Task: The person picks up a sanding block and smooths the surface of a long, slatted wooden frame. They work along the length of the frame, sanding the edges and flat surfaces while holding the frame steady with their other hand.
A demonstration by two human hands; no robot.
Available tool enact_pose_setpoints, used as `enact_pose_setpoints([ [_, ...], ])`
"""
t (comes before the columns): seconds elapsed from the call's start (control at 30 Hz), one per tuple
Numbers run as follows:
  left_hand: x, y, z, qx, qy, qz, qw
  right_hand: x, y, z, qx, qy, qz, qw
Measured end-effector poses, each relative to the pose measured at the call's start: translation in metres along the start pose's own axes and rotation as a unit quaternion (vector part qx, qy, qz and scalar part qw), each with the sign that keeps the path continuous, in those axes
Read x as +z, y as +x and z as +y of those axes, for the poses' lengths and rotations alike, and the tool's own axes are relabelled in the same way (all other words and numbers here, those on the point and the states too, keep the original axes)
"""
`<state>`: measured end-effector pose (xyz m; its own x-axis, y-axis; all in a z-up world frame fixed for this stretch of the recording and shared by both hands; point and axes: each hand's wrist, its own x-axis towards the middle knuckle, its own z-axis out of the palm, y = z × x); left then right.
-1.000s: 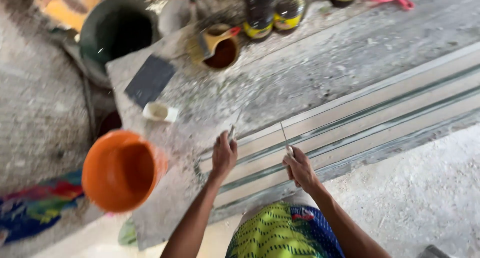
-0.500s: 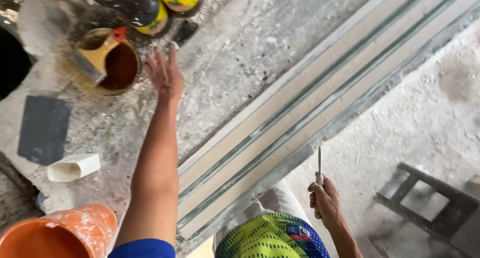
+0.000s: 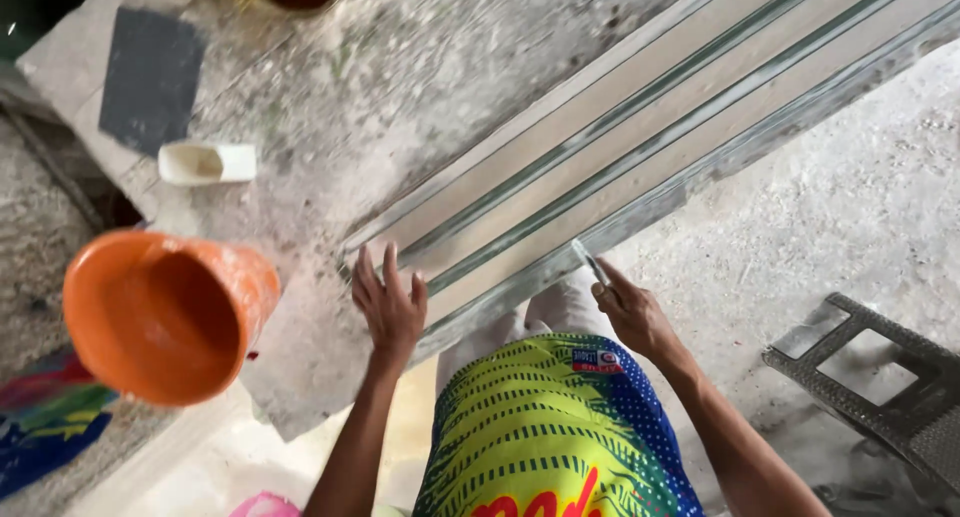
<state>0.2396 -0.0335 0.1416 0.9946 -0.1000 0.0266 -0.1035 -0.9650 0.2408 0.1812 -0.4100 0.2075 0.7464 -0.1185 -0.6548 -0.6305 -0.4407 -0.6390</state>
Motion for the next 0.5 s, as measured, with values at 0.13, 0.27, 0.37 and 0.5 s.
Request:
enact_pose_setpoints([
  [0.13, 0.010, -0.104, -0.038, -0.129, -0.066, 0.017, 0.989, 0.062, -0.025, 0.010, -0.069, -0.121, -0.071, 0.988],
  [0.27, 0.034, -0.154, -0.068, -0.250, -0.237, 0.019, 0.939, 0.115, -0.048, -0.003, -0.212, -0.235, -0.125, 0.941],
  [0.37, 0.024, -0.145, -0.075, -0.267, -0.280, -0.004, 0.922, 0.142, -0.057, -0.021, -0.237, -0.308, -0.134, 0.911],
  [0.5, 0.018, -0.129, -0.079, -0.307, -0.230, -0.167, 0.908, 0.169, -0.058, -0.019, -0.293, -0.308, -0.103, 0.899],
])
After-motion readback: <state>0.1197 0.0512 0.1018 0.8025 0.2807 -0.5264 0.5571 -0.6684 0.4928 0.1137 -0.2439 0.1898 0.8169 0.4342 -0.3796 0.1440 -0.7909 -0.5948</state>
